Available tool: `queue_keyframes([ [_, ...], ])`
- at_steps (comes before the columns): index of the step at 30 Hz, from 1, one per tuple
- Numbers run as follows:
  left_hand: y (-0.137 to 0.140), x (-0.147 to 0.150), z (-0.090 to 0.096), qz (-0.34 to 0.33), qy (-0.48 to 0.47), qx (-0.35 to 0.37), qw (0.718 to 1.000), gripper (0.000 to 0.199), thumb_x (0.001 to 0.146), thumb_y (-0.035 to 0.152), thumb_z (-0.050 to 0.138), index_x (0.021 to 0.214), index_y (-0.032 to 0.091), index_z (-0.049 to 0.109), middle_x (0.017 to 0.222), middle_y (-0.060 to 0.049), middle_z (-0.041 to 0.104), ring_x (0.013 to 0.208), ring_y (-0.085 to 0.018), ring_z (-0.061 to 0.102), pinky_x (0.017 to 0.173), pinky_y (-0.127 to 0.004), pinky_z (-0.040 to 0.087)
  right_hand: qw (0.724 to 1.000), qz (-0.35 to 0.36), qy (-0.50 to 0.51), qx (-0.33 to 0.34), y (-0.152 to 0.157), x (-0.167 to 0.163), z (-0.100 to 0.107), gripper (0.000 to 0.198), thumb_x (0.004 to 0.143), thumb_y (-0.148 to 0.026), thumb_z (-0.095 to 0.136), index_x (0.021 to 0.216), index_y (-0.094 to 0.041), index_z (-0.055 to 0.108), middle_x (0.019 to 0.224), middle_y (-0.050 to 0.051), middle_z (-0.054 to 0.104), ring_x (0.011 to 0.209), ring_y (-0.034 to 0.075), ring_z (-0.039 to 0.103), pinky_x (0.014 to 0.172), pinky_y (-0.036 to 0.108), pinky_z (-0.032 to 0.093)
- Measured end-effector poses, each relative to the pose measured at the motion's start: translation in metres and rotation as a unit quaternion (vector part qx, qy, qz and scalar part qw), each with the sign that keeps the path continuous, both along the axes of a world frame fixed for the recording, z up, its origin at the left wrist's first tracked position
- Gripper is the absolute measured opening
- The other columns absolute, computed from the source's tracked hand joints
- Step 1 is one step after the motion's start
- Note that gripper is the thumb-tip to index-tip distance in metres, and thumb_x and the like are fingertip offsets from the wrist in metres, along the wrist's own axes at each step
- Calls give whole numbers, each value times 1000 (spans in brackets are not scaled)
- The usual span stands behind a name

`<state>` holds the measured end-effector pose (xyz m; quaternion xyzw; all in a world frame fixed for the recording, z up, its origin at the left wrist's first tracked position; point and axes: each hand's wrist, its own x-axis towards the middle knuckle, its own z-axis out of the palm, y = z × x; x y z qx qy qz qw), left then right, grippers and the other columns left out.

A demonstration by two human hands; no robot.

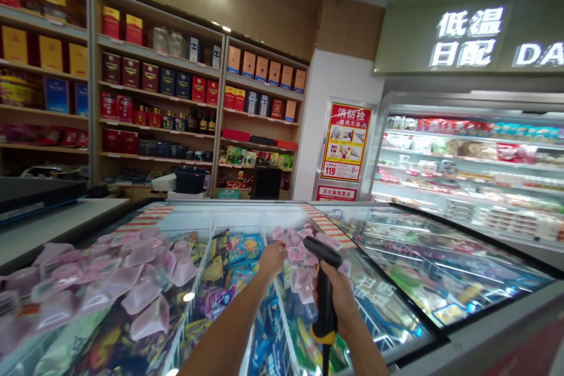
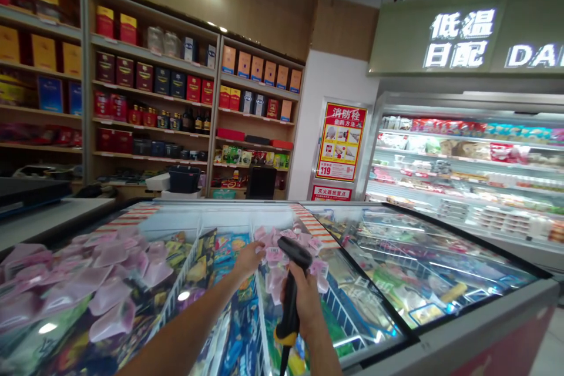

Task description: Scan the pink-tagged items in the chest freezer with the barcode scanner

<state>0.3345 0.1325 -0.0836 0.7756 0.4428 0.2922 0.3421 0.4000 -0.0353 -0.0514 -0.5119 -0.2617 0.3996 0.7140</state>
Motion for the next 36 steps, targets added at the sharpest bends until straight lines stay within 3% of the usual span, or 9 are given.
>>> queue_keyframes([
  [4, 11, -15, 5, 46, -153, -131, 978, 29, 78, 30, 45, 103, 16, 49, 105, -5, 53, 88, -16, 53, 74, -37, 45, 1000, 26, 1, -1, 4, -13, -1, 37, 60, -51, 54, 70, -15, 50, 43, -4, 49, 32, 8, 43, 30, 18, 33],
  [8, 23, -59, 16, 87, -312, -217, 921, 31, 78, 29, 46, 105, 16, 47, 104, -6, 53, 85, -16, 54, 71, -36, 46, 997, 69, 30, 10, 13, -37, 1, 36, 61, -50, 54, 73, -16, 49, 45, -4, 50, 33, 8, 44, 31, 19, 35],
  [13, 31, -117, 28, 122, -447, -242, 853, 29, 78, 28, 46, 104, 16, 47, 101, -5, 54, 82, -14, 55, 68, -33, 47, 992, 126, 27, 13, 21, -77, 8, 37, 62, -51, 52, 67, -14, 49, 45, -2, 52, 33, 8, 44, 31, 19, 35],
  [18, 29, -153, 31, 145, -498, -228, 824, 28, 78, 27, 46, 103, 15, 48, 99, -5, 54, 80, -14, 55, 66, -32, 47, 985, 170, -11, 6, 22, -108, 15, 36, 64, -51, 49, 67, -15, 48, 42, -2, 51, 30, 8, 42, 30, 19, 33],
  [22, 27, -173, 30, 172, -491, -200, 830, 27, 78, 27, 46, 102, 15, 48, 97, -4, 55, 78, -13, 55, 65, -31, 48, 984, 176, -31, -3, 22, -120, 19, 36, 66, -50, 46, 64, -15, 48, 37, -3, 48, 28, 8, 40, 30, 19, 33],
  [25, 27, -188, 28, 203, -452, -157, 854, 27, 78, 27, 46, 102, 15, 48, 97, -4, 55, 78, -13, 55, 65, -31, 48, 985, 169, -43, -3, 23, -125, 23, 35, 66, -50, 47, 62, -15, 47, 37, -3, 48, 28, 8, 40, 30, 20, 33],
  [30, 31, -216, 26, 269, -346, -51, 897, 27, 76, 26, 49, 101, 15, 50, 105, -5, 52, 90, -17, 52, 76, -38, 43, 987, 150, -49, 17, 31, -128, 24, 36, 63, -51, 50, 65, -15, 48, 41, -3, 49, 31, 9, 44, 31, 20, 34],
  [36, 28, -230, 34, 312, -277, 18, 909, 29, 76, 26, 49, 103, 16, 49, 116, -6, 46, 106, -21, 42, 87, -46, 33, 987, 146, -67, 1, 44, -137, 18, 37, 63, -51, 48, 57, -14, 48, 38, -2, 47, 30, 9, 42, 31, 20, 32],
])
